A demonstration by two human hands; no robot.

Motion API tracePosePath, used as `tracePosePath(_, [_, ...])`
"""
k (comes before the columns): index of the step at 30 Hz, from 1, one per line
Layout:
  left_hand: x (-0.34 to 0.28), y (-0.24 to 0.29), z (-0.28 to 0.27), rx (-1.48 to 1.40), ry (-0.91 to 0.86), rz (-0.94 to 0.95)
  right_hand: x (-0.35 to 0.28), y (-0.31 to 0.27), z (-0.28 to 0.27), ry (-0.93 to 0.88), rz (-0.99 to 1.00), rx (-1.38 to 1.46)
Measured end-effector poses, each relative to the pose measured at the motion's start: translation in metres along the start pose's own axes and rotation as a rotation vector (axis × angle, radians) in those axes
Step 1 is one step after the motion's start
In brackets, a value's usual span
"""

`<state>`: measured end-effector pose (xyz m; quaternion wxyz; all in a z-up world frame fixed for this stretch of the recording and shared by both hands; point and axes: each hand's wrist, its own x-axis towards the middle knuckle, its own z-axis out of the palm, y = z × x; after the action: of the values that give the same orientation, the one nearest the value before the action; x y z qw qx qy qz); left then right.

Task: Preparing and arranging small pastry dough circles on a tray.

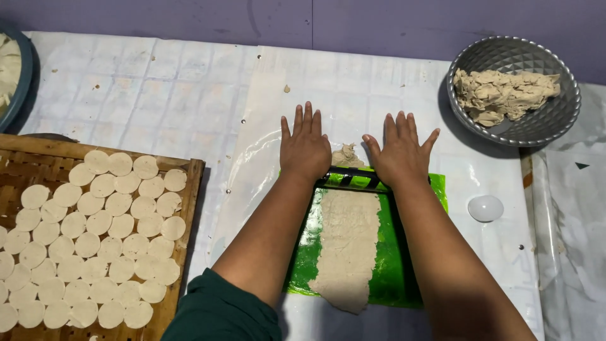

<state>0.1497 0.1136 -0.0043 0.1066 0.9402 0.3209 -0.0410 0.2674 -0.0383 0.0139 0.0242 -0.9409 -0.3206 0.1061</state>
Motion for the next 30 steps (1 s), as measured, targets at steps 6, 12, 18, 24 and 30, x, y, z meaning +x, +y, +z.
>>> tracePosePath(6, [-0.031,-0.001,-0.001,-0.071,0.121,0.04,-0.019,0.006,0.016,0.091,-0.089,-0.014])
tracePosePath(12, [-0.099,-0.005,0.022,-0.077,0.312,0.1,-0.09,0.009,0.036,0.216,-0.13,-0.018])
tracePosePath(18, [-0.152,-0.014,0.039,-0.122,0.322,0.18,-0.145,0.013,0.048,0.366,-0.209,0.054])
tracePosePath(24, [-0.18,-0.023,0.025,-0.315,0.3,0.268,-0.169,0.026,0.041,0.261,-0.306,0.096])
tracePosePath(30, [-0.14,-0.021,-0.007,-0.338,0.385,0.321,-0.127,0.026,-0.007,0.145,-0.318,0.171])
